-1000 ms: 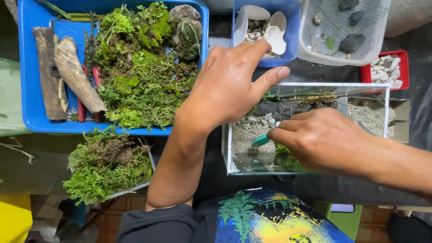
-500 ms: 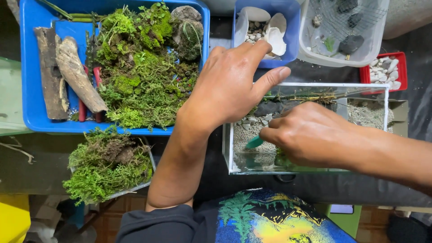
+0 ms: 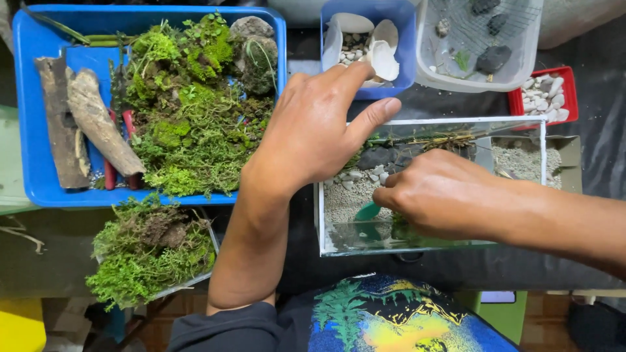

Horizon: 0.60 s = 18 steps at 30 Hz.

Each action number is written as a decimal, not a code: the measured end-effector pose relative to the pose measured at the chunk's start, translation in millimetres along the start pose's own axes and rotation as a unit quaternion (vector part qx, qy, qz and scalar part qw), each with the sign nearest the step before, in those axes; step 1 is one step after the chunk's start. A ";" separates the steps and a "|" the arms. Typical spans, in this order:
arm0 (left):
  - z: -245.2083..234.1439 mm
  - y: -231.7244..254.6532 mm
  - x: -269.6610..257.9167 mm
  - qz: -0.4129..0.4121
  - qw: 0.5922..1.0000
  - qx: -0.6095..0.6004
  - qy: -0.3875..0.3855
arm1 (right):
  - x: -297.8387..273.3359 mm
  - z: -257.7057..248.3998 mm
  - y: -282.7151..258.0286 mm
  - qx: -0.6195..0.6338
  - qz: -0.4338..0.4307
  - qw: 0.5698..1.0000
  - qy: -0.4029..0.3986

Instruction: Building a small terrarium by arranging stones, moss, and shells inside a glass container using hands and small tools.

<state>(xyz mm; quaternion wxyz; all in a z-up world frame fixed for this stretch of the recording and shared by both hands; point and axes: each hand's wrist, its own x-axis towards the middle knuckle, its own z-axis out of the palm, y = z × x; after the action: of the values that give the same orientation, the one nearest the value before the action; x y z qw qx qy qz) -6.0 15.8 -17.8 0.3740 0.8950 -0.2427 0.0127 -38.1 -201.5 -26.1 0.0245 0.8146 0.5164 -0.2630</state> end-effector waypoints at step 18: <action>-1.6 1.9 0.2 0.001 1.000 0.003 -0.003 | -16.5 3.8 7.9 -0.028 0.038 0.998 -0.042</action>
<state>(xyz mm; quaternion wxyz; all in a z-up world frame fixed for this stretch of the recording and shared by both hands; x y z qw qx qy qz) -6.4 15.7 -15.3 0.3708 0.8959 -0.2445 0.0111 -38.3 -220.0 -23.7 0.0789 0.8207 0.4910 -0.2813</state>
